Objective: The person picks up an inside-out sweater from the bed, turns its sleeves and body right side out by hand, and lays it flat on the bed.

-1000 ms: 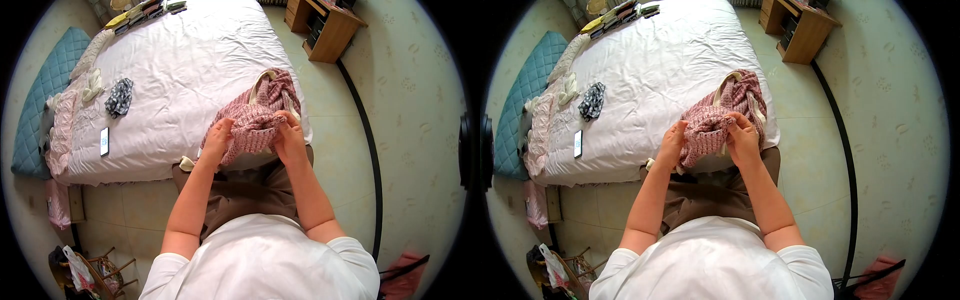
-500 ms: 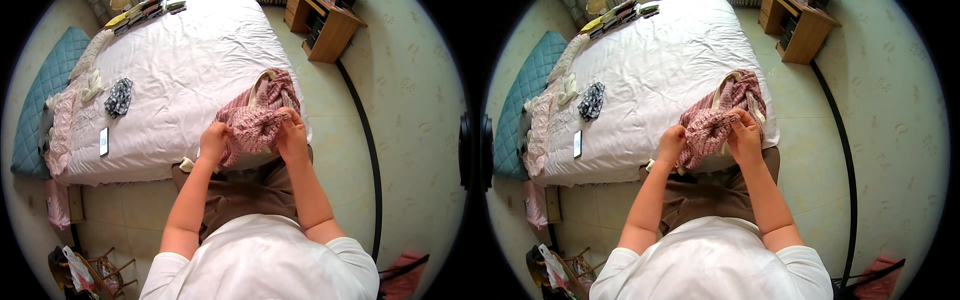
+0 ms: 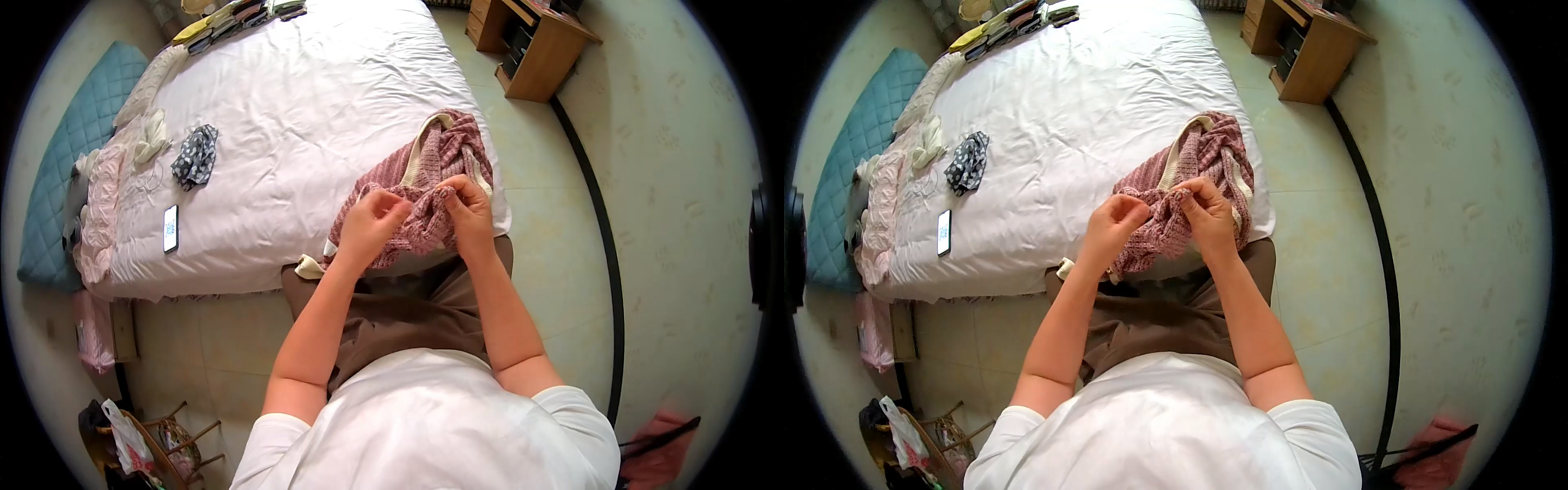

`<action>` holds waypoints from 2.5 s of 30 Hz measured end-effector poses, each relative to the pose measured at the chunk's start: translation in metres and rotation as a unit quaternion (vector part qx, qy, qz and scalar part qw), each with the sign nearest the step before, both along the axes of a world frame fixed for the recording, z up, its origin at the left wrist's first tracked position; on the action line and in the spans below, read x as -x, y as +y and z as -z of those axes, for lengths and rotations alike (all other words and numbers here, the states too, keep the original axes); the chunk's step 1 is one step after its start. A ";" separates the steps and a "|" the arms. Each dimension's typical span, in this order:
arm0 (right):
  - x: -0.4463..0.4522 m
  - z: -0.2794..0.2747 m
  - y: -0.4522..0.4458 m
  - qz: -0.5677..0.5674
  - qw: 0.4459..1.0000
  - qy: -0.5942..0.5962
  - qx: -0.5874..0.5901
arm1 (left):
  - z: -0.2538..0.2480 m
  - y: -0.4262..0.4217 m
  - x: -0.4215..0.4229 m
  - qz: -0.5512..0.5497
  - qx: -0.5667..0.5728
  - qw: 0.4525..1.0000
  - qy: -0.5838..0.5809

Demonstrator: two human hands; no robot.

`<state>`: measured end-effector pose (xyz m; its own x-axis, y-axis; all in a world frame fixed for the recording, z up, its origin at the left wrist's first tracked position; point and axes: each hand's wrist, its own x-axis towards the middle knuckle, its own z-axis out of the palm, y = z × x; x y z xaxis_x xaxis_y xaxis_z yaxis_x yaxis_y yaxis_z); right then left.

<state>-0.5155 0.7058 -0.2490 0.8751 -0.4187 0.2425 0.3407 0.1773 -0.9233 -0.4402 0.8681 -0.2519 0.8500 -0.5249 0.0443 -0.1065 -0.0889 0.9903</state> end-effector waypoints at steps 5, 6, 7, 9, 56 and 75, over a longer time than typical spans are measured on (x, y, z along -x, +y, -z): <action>0.000 0.010 0.007 -0.019 0.999 0.033 0.009 | -0.010 -0.014 0.005 0.068 -0.112 0.991 0.028; 0.001 0.011 0.007 0.039 0.996 0.074 0.025 | -0.003 -0.015 0.003 0.024 -0.106 0.994 -0.005; 0.005 0.011 0.006 0.041 0.996 0.075 0.024 | 0.004 -0.015 0.002 -0.021 -0.099 0.994 -0.036; 0.013 0.007 0.003 0.198 0.931 0.130 0.278 | 0.013 -0.015 0.001 -0.037 -0.110 0.993 -0.017; -0.001 0.021 0.014 0.155 0.869 0.119 0.455 | 0.014 -0.009 0.019 -0.027 0.057 0.989 0.134; 0.005 -0.003 -0.009 -0.191 0.920 0.208 -0.271 | 0.005 0.012 -0.002 -0.137 -0.022 0.978 -0.153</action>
